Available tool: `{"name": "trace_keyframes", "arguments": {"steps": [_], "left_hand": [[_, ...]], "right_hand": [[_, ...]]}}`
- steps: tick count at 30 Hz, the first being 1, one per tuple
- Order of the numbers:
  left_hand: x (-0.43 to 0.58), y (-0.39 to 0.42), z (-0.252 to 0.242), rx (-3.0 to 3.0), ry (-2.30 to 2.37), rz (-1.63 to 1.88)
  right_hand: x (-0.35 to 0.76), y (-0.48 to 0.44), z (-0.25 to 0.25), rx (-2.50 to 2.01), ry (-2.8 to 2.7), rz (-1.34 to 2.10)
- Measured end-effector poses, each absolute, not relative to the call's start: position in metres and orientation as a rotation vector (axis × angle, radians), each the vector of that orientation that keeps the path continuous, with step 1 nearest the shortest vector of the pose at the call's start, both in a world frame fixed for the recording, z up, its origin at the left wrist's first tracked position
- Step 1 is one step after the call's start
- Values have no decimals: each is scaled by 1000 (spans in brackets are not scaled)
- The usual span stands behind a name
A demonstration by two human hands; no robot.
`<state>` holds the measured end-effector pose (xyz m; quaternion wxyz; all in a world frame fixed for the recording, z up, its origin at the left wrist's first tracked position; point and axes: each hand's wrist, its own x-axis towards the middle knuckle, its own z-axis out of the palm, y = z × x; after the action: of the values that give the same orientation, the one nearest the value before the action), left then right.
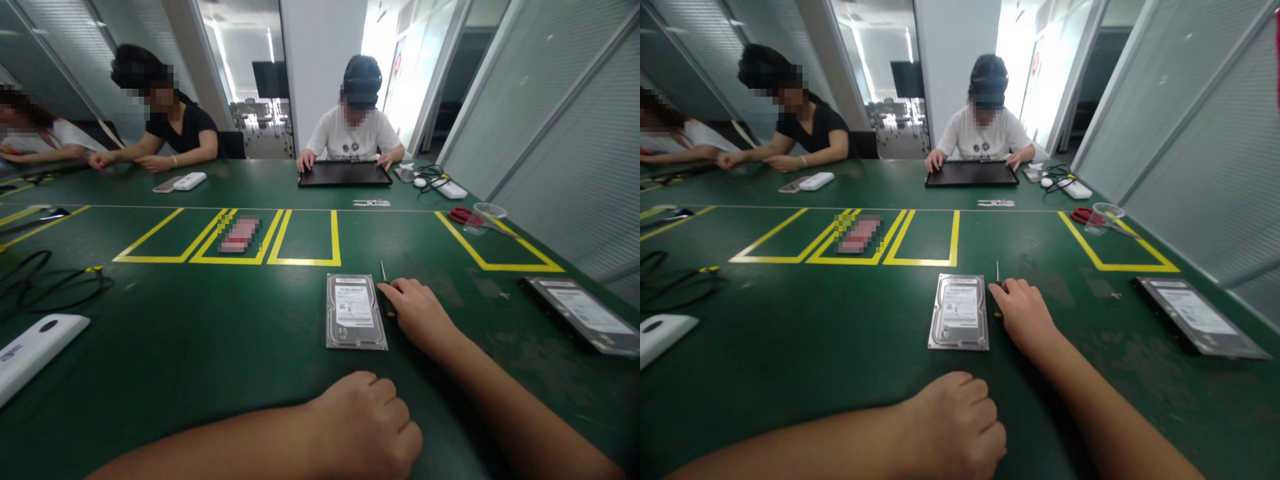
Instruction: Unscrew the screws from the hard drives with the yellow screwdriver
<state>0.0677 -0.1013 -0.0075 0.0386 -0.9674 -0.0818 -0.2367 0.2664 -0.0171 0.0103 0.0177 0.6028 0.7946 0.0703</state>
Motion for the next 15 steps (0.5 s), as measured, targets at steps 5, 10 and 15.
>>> {"name": "trace_keyframes", "arguments": {"steps": [5,10,15], "left_hand": [[78,-110,0,-3106,-414,-412],[95,-111,7,-3257,-566,19],[95,-103,12,-3339,-535,123]], "right_hand": [[268,-19,11,1896,2468,208],[276,-17,11,1951,2581,22],[274,-15,17,2124,2620,-7]]}}
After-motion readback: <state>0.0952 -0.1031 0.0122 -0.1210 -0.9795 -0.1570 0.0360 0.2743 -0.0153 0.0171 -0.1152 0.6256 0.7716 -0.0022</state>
